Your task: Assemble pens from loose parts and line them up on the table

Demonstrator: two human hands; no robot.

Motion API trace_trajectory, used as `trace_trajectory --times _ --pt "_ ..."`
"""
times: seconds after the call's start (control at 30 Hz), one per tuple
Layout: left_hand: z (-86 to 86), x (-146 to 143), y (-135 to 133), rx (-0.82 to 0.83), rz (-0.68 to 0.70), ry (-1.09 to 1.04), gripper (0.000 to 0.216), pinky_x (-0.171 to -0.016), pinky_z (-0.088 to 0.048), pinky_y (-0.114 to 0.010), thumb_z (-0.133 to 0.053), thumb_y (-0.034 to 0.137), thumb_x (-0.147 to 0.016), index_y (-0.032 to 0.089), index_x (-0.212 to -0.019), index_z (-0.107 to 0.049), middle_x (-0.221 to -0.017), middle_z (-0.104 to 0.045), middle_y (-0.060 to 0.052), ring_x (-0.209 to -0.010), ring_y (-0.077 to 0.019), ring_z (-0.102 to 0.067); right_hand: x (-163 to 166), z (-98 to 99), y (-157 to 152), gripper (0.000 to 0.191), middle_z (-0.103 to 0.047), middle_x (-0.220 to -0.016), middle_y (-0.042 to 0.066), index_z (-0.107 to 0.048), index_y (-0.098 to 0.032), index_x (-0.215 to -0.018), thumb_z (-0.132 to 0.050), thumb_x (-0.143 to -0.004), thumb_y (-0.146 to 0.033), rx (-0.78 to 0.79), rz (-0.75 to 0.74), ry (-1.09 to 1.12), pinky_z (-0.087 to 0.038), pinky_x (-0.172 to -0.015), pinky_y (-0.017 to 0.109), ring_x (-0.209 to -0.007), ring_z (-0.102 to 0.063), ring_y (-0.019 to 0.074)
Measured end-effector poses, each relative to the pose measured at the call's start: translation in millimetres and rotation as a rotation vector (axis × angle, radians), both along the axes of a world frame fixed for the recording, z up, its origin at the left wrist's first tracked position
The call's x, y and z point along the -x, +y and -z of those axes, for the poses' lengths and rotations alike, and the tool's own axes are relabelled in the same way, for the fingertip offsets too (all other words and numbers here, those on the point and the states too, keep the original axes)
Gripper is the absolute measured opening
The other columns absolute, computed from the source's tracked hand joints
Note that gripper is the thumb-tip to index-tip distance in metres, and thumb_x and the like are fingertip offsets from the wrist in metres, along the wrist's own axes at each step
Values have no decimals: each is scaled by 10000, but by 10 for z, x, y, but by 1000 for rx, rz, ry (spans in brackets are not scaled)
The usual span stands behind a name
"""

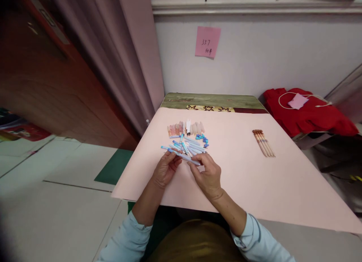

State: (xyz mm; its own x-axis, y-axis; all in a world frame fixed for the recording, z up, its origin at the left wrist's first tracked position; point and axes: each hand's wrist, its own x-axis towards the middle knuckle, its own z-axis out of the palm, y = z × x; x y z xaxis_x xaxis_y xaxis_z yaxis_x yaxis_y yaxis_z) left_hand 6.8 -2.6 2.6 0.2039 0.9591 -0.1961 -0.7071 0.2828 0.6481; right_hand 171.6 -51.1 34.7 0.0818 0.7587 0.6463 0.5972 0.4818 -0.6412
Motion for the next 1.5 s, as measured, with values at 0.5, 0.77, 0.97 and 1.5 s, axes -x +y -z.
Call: trace_trajectory --times 0.5,0.77,0.97,1.5 --pt "-99 -88 -56 42 -31 -19 211 -650 -582 -184 -790 193 -721 124 -889 -682 -862 -742 -48 -707 -113 -697 -96 -12 -7 49 -685 -802 21 -621 -217 -871 -667 -857 -222 -75 -6 -150 -509 -654 267 -699 -635 142" --pt "-394 -237 -315 176 -204 -97 188 -675 -573 -195 -788 181 -723 144 -877 -688 -823 -730 -9 -712 -99 -689 -90 -190 -108 41 -698 -791 31 -628 -227 -873 -665 -858 -237 -97 -11 -134 -526 -655 283 -717 -661 161" --pt "-560 -310 -441 226 -266 -137 130 -703 -560 -209 -762 188 -750 142 -853 -697 -839 -735 -22 -754 -113 -689 -57 -267 -221 113 -724 -810 23 -633 -232 -920 -691 -836 -182 -218 -13 -262 -526 -687 280 -768 -693 164" --pt "-664 -343 -508 251 -197 -24 128 -711 -570 -231 -697 186 -826 104 -922 -678 -879 -747 -95 -769 -142 -711 -66 -268 -287 56 -724 -814 21 -632 -212 -885 -658 -882 -262 -169 88 -364 -477 -652 261 -701 -666 146"
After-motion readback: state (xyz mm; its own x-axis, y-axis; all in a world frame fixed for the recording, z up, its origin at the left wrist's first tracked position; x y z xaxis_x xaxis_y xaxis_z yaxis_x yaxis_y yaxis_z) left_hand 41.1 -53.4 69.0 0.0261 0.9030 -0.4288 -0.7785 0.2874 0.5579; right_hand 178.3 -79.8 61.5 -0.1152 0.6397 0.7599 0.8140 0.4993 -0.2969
